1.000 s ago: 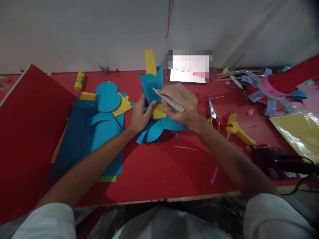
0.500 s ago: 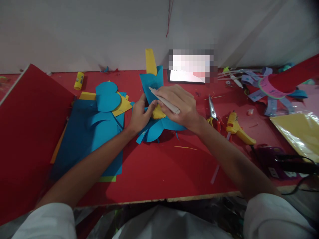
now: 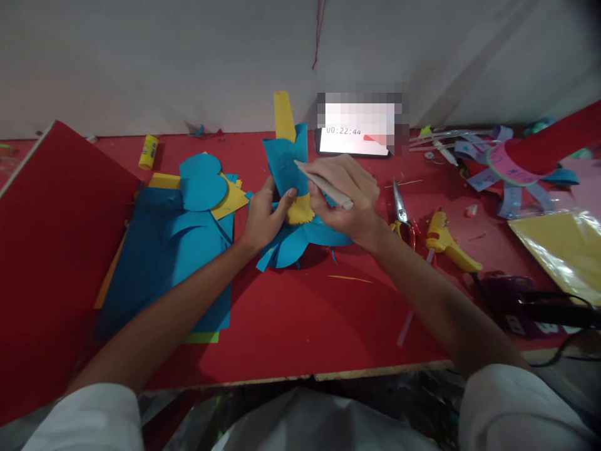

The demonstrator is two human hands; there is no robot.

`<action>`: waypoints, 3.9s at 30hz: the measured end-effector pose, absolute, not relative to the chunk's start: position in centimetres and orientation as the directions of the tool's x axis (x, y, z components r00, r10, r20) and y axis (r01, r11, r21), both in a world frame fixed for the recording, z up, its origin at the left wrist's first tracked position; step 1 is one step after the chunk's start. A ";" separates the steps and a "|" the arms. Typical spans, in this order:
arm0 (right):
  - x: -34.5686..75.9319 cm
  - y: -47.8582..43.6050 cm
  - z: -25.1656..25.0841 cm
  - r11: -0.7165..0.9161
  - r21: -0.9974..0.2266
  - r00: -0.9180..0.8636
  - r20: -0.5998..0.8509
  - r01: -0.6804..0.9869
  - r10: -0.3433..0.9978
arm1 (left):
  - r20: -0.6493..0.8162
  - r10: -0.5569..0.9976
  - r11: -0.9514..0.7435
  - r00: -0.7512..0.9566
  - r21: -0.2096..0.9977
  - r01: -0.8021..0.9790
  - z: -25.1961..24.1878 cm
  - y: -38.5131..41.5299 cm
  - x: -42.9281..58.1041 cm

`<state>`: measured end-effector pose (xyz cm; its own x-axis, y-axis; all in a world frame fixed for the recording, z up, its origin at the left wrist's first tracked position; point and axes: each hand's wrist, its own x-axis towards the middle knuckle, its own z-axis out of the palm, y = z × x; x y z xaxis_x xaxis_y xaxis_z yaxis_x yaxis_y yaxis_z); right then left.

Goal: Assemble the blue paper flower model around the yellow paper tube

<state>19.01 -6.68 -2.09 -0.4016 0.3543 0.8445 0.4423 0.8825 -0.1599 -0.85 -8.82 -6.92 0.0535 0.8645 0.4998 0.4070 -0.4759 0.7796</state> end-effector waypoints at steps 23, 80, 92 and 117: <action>18.9 -6.3 -2.6 0.891 -0.186 -0.415 0.833 0.414 0.367 | 0.518 0.853 -0.497 0.057 0.776 0.388 -7.3 -8.6 -0.9; 20.5 -6.1 1.4 0.877 -0.417 -0.484 0.731 0.240 0.480 | 0.541 0.840 -0.529 -0.038 0.833 0.160 -7.0 -8.0 -0.6; 20.5 -5.9 1.2 0.864 -0.449 -0.446 0.741 0.229 0.503 | 0.560 0.828 -0.548 -0.022 0.817 0.179 -6.9 -8.1 -0.7; 20.5 -6.0 1.2 0.788 -0.546 -0.395 0.682 0.284 0.615 | 0.565 0.823 -0.567 0.056 0.817 0.105 -7.4 -8.1 -0.5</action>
<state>20.49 -6.05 1.16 -0.3952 0.6149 0.6825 0.2839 0.7883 -0.5458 -0.51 -8.06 -7.43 0.0563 0.8235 0.5646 0.1049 -0.5672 0.8169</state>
